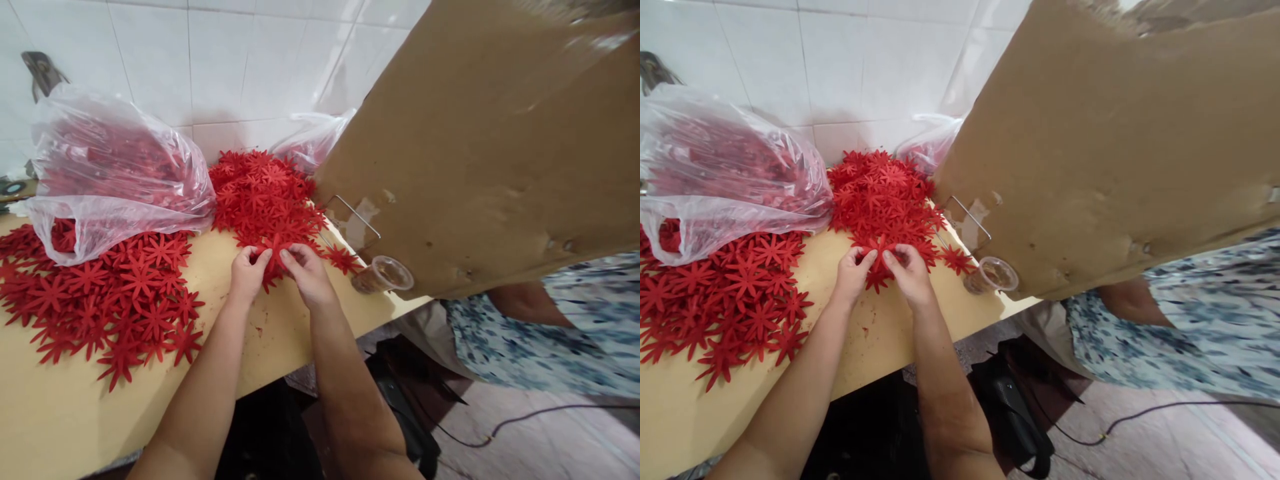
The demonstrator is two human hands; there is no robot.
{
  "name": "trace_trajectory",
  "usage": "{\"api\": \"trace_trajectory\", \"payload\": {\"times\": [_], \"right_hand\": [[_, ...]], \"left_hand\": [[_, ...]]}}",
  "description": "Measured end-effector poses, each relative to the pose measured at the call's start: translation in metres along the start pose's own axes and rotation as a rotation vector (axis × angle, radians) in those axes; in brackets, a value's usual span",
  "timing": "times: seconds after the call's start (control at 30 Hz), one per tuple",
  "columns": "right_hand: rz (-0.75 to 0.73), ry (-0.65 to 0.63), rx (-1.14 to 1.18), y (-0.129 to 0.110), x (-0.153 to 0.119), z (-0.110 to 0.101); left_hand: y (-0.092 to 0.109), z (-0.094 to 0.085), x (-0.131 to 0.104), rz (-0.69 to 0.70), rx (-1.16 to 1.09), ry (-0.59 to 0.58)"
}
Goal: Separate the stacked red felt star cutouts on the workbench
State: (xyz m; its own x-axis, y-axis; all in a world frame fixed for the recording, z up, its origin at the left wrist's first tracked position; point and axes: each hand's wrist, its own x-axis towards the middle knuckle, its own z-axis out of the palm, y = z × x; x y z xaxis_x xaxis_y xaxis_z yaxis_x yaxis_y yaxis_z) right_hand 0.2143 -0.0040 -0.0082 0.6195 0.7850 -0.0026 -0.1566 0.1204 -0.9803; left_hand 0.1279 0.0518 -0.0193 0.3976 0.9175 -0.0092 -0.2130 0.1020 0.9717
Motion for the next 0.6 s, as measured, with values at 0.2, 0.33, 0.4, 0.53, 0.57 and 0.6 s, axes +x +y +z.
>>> {"api": "trace_trajectory", "payload": {"times": [0.2, 0.33, 0.4, 0.53, 0.57, 0.6], "right_hand": [[-0.013, -0.129, -0.065, 0.0, -0.002, 0.002], [-0.071, -0.074, -0.096, 0.003, 0.002, 0.001], [-0.104, -0.041, -0.121, 0.005, 0.005, -0.001], [-0.158, 0.037, -0.221, 0.009, 0.008, -0.006], [-0.167, 0.051, -0.247, 0.009, 0.009, -0.007], [-0.175, 0.058, -0.268, 0.01, 0.009, -0.008]], "left_hand": [[-0.003, 0.0, -0.002, 0.07, 0.144, -0.03], [-0.004, 0.001, -0.003, 0.083, 0.181, -0.042], [-0.003, 0.002, -0.003, 0.079, 0.154, -0.052], [0.001, 0.004, -0.003, 0.052, 0.032, -0.034], [0.002, 0.004, -0.003, 0.04, 0.004, -0.024], [0.003, 0.005, -0.003, 0.024, -0.019, -0.022]]}}
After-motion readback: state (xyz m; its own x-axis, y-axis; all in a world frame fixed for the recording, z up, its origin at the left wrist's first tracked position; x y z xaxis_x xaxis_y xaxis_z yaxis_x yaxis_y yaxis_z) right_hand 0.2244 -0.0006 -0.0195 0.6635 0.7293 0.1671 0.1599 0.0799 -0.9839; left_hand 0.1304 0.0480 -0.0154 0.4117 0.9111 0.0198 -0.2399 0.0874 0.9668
